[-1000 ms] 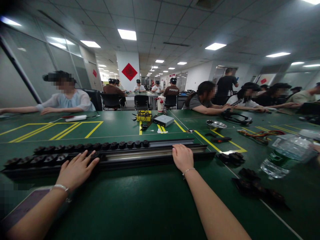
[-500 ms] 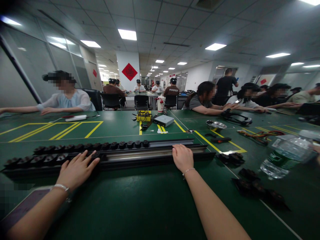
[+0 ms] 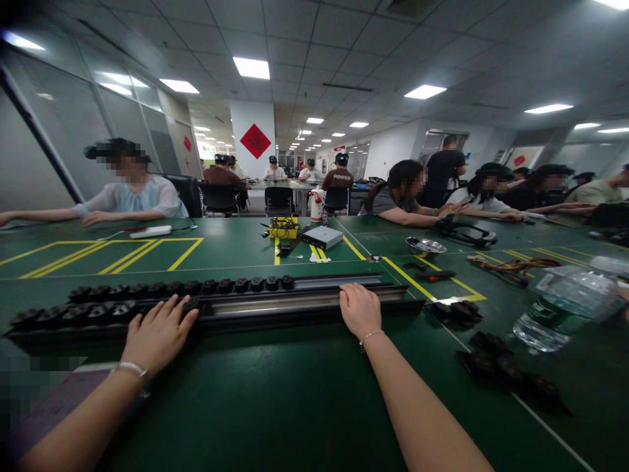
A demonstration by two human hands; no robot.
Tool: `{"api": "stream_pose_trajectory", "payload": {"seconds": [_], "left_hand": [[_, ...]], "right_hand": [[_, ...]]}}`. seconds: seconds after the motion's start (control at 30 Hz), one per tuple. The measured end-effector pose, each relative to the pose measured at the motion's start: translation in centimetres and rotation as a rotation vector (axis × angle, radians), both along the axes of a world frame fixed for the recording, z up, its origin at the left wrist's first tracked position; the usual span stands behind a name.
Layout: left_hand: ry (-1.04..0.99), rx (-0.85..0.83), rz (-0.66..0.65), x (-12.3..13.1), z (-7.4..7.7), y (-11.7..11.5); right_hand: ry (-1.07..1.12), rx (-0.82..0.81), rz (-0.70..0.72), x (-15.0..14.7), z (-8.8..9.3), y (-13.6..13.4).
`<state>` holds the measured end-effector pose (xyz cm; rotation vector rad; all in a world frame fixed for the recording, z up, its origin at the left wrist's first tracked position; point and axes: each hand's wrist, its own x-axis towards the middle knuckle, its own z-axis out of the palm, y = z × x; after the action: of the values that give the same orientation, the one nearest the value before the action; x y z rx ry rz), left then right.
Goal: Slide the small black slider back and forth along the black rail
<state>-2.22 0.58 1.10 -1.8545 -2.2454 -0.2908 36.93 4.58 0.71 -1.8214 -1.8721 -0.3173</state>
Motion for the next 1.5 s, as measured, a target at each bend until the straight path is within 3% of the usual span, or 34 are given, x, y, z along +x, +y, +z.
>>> {"api": "stream_pose_trajectory", "payload": {"seconds": [0.37, 0.7, 1.17, 1.5], "left_hand": [[0.04, 0.123, -0.137, -1.2, -0.8, 0.8], [0.095, -0.015, -0.252, -1.5, 0.3, 0.4], [0.032, -0.022, -0.275, -2.1, 0.3, 0.8], [0.025, -0.236, -0.198, -1.4, 1.6, 0.2]], "right_hand": [[-0.003, 0.006, -0.001, 0.1, 0.0, 0.1], [0.004, -0.003, -0.005, 0.0, 0.1, 0.1], [0.003, -0.006, -0.01, 0.1, 0.0, 0.1], [0.011, -0.009, -0.006, 0.0, 0.1, 0.0]]}}
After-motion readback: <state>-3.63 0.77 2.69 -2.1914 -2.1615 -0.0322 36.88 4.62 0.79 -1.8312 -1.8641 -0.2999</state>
